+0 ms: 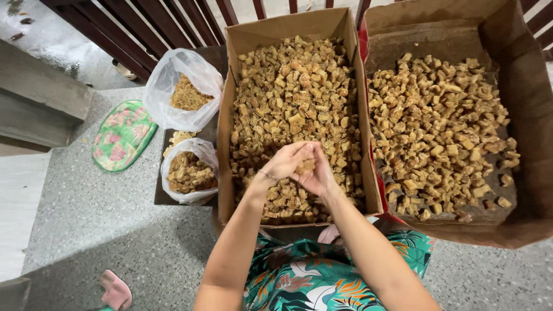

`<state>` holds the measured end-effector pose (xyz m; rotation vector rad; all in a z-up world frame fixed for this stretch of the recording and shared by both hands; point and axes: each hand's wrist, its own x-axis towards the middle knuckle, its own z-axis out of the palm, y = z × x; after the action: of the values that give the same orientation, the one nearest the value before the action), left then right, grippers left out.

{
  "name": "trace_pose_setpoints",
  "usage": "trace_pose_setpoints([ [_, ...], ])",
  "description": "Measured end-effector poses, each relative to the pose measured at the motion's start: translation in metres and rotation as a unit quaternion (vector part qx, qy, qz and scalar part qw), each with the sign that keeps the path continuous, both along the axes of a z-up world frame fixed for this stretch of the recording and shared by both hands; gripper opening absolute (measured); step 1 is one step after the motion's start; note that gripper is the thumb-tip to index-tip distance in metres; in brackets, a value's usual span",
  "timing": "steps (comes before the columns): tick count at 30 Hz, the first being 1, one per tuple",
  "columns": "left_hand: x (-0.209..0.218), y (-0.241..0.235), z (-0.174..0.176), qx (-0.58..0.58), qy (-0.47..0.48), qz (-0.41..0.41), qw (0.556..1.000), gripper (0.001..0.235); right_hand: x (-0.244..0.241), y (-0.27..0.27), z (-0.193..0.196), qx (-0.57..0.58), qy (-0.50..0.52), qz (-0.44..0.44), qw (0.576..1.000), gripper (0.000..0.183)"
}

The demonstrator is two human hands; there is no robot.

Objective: The person sits on the floor and sorts dried fruit pieces from a large cardboard box into a plastic bag. They repeatedly scoop handfuls of the dried pieces, inspect them, and transfer them into the bag.

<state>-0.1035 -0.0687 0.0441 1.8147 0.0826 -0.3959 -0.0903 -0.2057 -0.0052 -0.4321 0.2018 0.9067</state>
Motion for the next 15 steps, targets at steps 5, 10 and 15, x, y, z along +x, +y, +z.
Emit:
trace_pose_setpoints([
  [5, -0.012, 0.02, 0.031, 0.037, 0.004, 0.055, 0.998, 0.043, 0.004, -0.005, 0.013, 0.013, 0.024, -0.009, 1.0, 0.067],
  [10, -0.025, 0.071, 0.007, 0.277, 0.002, 0.168, 0.946, 0.059, 0.009, -0.008, -0.018, 0.023, 0.04, -0.039, 0.998, 0.048],
  [15, -0.044, 0.085, -0.05, 0.382, 0.227, 0.141, 0.885, 0.104, 0.023, -0.01, -0.074, -0.01, 0.006, -0.087, 0.996, 0.029],
])
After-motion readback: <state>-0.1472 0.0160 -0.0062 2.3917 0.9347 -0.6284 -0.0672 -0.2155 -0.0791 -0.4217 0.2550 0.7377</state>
